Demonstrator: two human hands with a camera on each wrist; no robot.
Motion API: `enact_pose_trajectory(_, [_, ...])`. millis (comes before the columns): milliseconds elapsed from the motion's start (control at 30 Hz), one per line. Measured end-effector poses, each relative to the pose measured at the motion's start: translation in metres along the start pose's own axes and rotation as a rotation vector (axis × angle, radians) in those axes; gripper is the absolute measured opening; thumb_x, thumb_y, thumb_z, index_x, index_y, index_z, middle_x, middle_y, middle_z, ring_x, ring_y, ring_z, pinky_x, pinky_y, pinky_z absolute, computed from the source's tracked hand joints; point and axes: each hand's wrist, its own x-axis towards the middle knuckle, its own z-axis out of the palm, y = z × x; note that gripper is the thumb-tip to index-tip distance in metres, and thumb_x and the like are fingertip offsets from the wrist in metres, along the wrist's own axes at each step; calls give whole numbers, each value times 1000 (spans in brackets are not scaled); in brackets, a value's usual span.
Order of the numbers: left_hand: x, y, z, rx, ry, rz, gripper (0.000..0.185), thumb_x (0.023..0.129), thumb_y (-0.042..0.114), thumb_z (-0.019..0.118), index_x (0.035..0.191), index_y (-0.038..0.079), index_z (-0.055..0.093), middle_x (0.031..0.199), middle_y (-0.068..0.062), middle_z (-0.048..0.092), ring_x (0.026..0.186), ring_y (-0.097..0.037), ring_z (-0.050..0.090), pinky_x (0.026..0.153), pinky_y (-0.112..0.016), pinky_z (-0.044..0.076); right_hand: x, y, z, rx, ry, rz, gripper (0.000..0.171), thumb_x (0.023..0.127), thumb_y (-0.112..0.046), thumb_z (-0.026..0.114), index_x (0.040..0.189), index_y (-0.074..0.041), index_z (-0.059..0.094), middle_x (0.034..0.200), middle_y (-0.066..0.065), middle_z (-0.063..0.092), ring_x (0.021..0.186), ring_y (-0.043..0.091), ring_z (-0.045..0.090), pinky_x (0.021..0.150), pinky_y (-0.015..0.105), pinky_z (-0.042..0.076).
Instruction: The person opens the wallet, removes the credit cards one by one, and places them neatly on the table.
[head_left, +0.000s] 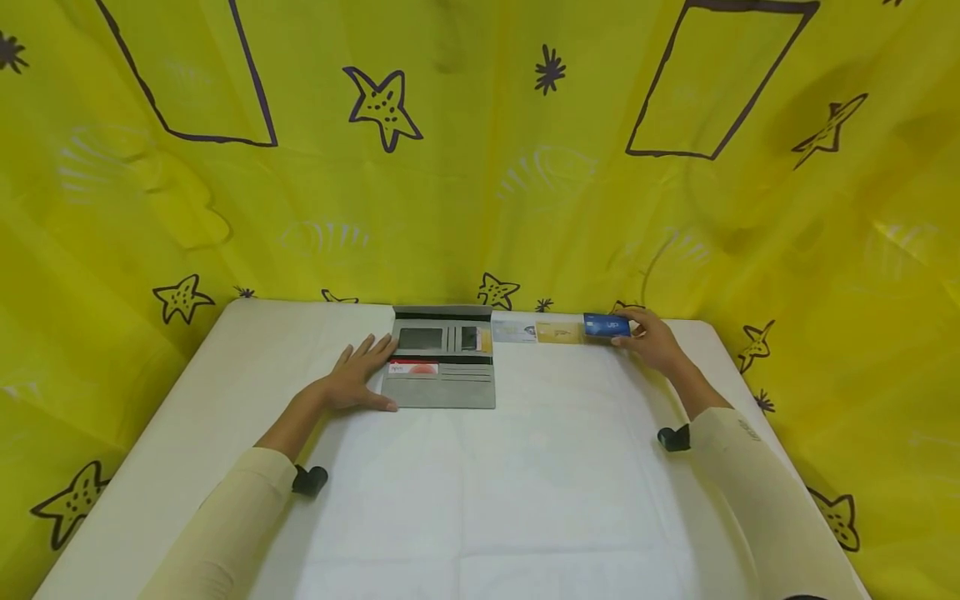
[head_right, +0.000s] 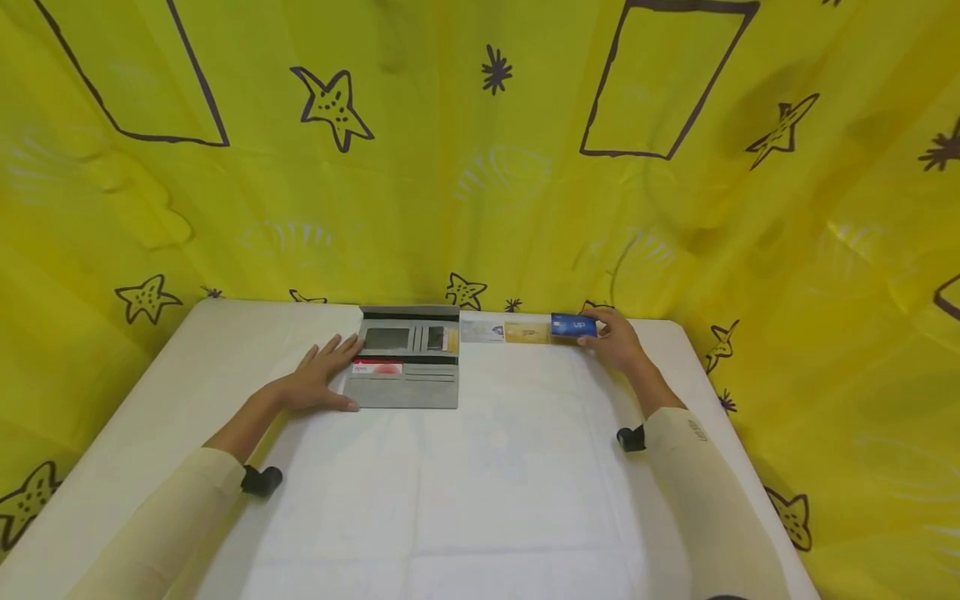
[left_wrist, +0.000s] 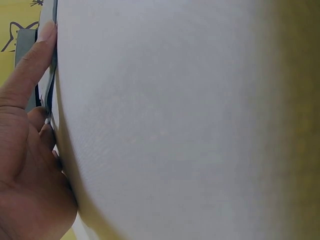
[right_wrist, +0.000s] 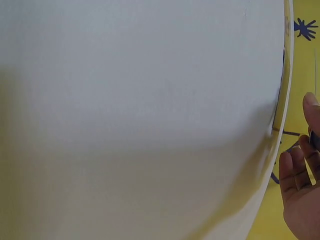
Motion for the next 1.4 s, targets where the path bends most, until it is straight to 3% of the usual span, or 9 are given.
enact_pose_trajectory(400, [1,-8,4,-24,26,38,121,81,52,87,167,2,19,174,-22,10,158,-47,-4,122,-66,-9,-2,11,-9,-1,-5,56,57,100,-7,73,149,8,49,151,37,41,117,51,49,96,59,45])
enact_pose_trajectory(633, [1,-2,1,-2,9,10,118,83,46,88,167,1,17,174,-22,10,158,-47,-3,122,-67,-7,-6,20,-12,-53,-4,87,58,100,-12,73,149,8,49,151,38,40,116,52,50,96,62,45])
enact_pose_trajectory(900, [0,-1,0,-1,1,7,117,84,46,87,167,0,17,174,-22,9,158,-47,-4,122,-66,-7,-8,33,-19,-67,-55,176,62,103,-17,69,156,3,43,158,38,32,126,55,43,106,69,39])
enact_pose_trajectory(1400, [0,-2,-1,-23,8,20,120,82,50,87,167,0,17,173,-23,9,158,-47,-5,122,-66,-9,-18,40,-28,-100,-70,202,62,105,-20,66,156,3,41,157,39,30,126,56,42,107,70,36])
